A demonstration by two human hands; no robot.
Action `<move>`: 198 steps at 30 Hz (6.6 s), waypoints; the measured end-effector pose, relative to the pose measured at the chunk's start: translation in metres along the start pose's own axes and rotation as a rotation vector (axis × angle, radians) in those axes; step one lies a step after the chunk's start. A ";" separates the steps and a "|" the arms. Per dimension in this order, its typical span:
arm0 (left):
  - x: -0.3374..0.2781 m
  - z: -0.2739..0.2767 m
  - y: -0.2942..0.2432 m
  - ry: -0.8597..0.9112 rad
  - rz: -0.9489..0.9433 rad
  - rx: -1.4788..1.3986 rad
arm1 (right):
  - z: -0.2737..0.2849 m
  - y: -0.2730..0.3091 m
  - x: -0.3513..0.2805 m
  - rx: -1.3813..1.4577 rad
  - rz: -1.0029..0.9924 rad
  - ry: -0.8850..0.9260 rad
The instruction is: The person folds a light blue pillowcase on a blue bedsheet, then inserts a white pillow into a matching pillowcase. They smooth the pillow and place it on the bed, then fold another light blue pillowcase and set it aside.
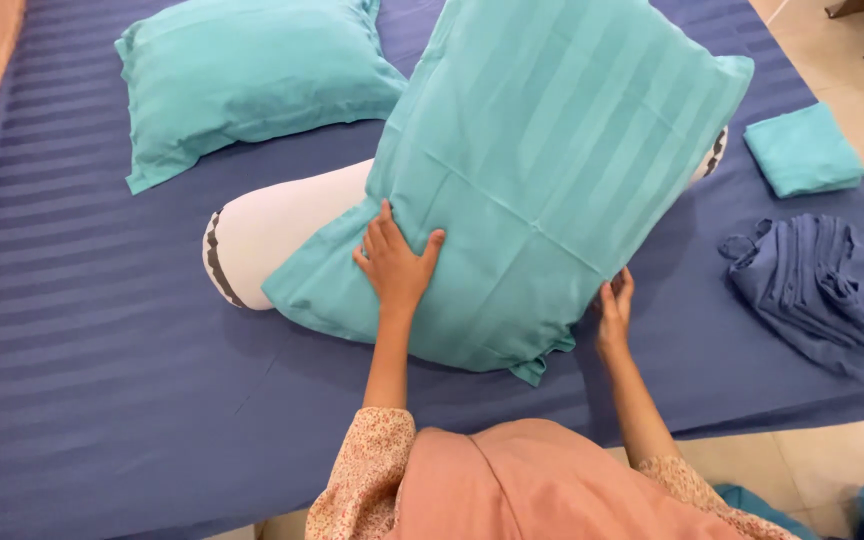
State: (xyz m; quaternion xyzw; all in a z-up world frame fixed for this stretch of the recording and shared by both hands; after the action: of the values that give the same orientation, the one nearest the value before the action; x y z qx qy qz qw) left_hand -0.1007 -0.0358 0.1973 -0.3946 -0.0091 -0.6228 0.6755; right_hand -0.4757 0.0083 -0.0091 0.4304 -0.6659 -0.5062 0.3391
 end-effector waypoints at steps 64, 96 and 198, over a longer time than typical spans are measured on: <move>0.021 0.012 0.286 -0.153 0.516 0.028 | -0.054 -0.019 0.128 -0.798 0.333 0.026; -0.132 0.112 0.145 -0.210 0.212 0.220 | -0.009 0.028 0.017 -0.651 0.376 -0.120; -0.357 -0.009 -0.080 -0.190 0.835 -0.003 | -0.207 0.056 0.041 -1.255 0.780 1.086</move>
State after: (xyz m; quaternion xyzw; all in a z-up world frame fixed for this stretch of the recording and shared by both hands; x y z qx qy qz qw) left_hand -0.2527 0.2639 0.0527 -0.4211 0.0902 -0.2568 0.8652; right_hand -0.3212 -0.1018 0.0986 0.0907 -0.1161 -0.3526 0.9241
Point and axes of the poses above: each hand's wrist, its own x-axis towards the middle knuckle, its own z-axis out of the back of the hand, y = z × x, the point moved 5 cm from there along x, towards the middle knuckle, and after that the axes turned 2 degrees about -x, right-handed, at the moved point
